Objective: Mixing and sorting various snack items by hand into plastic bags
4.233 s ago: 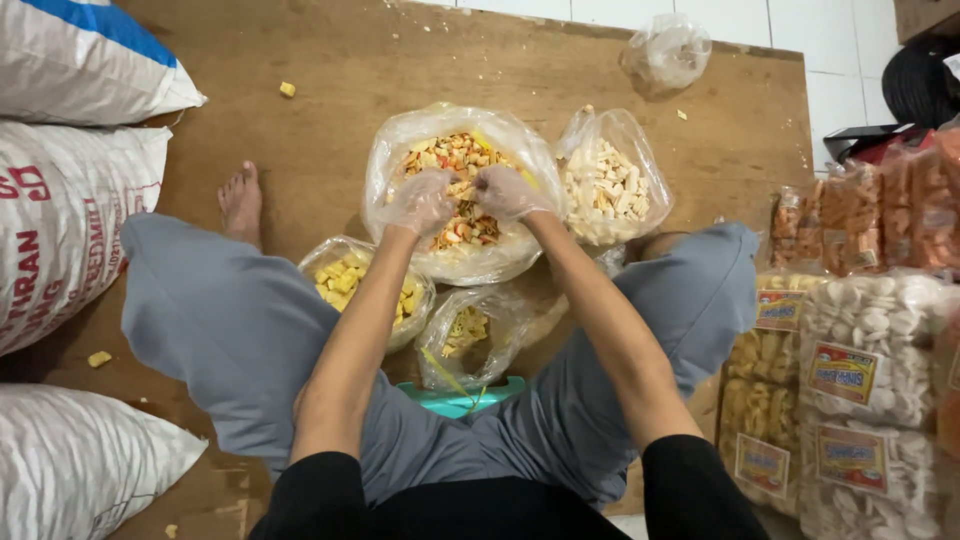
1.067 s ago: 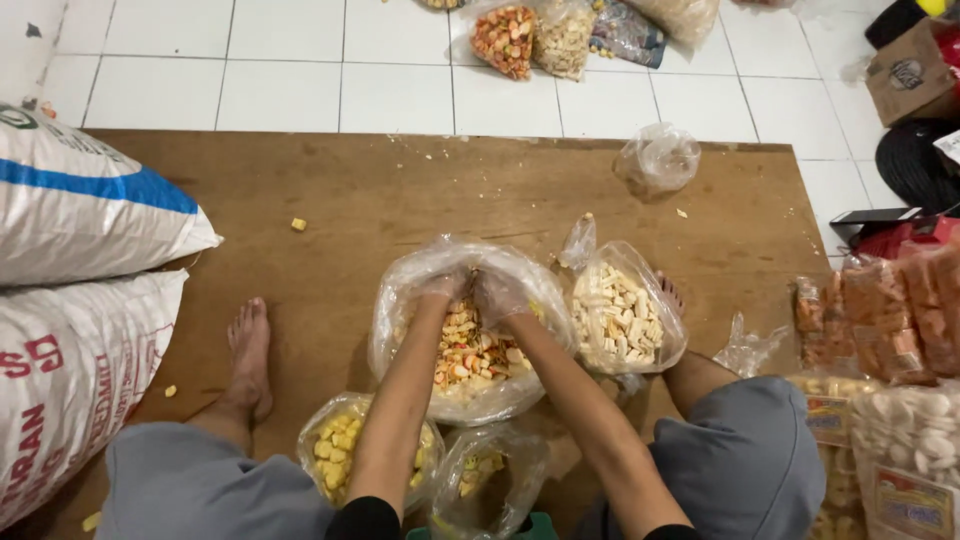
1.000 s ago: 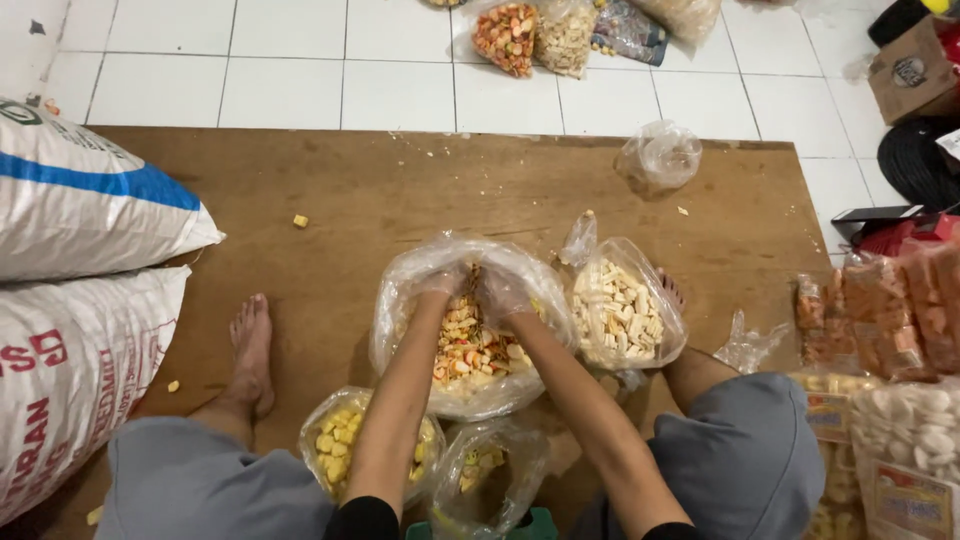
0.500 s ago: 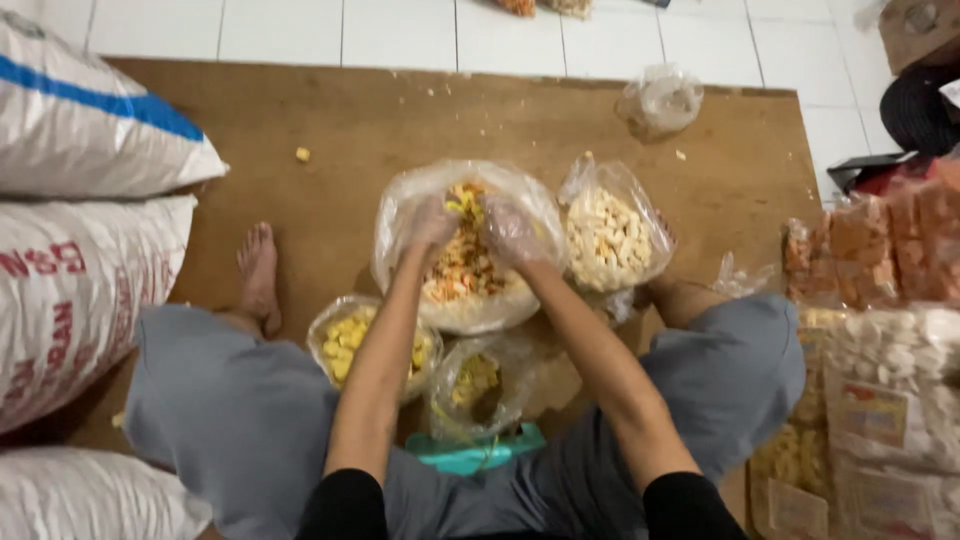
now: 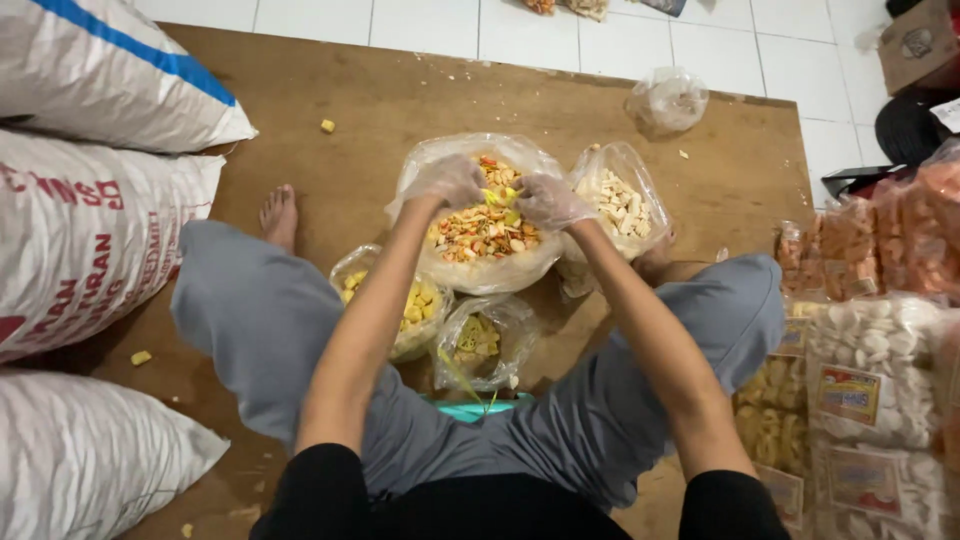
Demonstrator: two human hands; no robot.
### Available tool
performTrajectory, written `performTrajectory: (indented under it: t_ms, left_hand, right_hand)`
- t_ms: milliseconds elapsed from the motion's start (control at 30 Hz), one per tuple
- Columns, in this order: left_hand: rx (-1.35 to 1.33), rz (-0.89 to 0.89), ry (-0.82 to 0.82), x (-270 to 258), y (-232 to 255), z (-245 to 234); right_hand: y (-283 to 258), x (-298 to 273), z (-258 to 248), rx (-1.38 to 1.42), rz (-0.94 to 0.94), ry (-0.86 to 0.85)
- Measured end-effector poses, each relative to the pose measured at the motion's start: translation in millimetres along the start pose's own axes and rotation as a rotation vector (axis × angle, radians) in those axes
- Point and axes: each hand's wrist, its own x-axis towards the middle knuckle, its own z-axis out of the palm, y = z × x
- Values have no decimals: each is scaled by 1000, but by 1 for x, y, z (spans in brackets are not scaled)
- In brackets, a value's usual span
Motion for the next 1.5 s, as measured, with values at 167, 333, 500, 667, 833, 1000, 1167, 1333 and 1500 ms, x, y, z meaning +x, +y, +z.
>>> performTrajectory:
  t_ms: [167,333,500,667,833,1000,1167,1333,1500]
  left_hand:
    - [379,160,-97,50,-15,74]
    - [292,319,-420,-105,102,10]
    - [335,260,-512,-114,79,92]
    - [368,178,-413,-123,93,117]
    - [413,115,-341,-114,81,108]
    - [458,45,-253,-105,48,81]
    - [495,-43,-159,-75,45,62]
    - [628,175,39,21,-47,150]
    - [527,-15,20,69,-114,146]
  right_hand:
    - [-32,-46,-14,-285,-105,-78]
    - [-103,-121,-40,-284,-96,-378]
    - [-58,-109,11,-374,-124,-558]
    - [-93,-142,-14,-166,-43,-559]
    - [-107,-147,-24,-183,-47,-545]
    - [-119,-140,-33,-212,-63,-527]
    - [-127,-129,-38,-244,-65,-530]
    - [-11,-27,29,-402,14,-307]
    - [-4,-19,34,-346,20,-224]
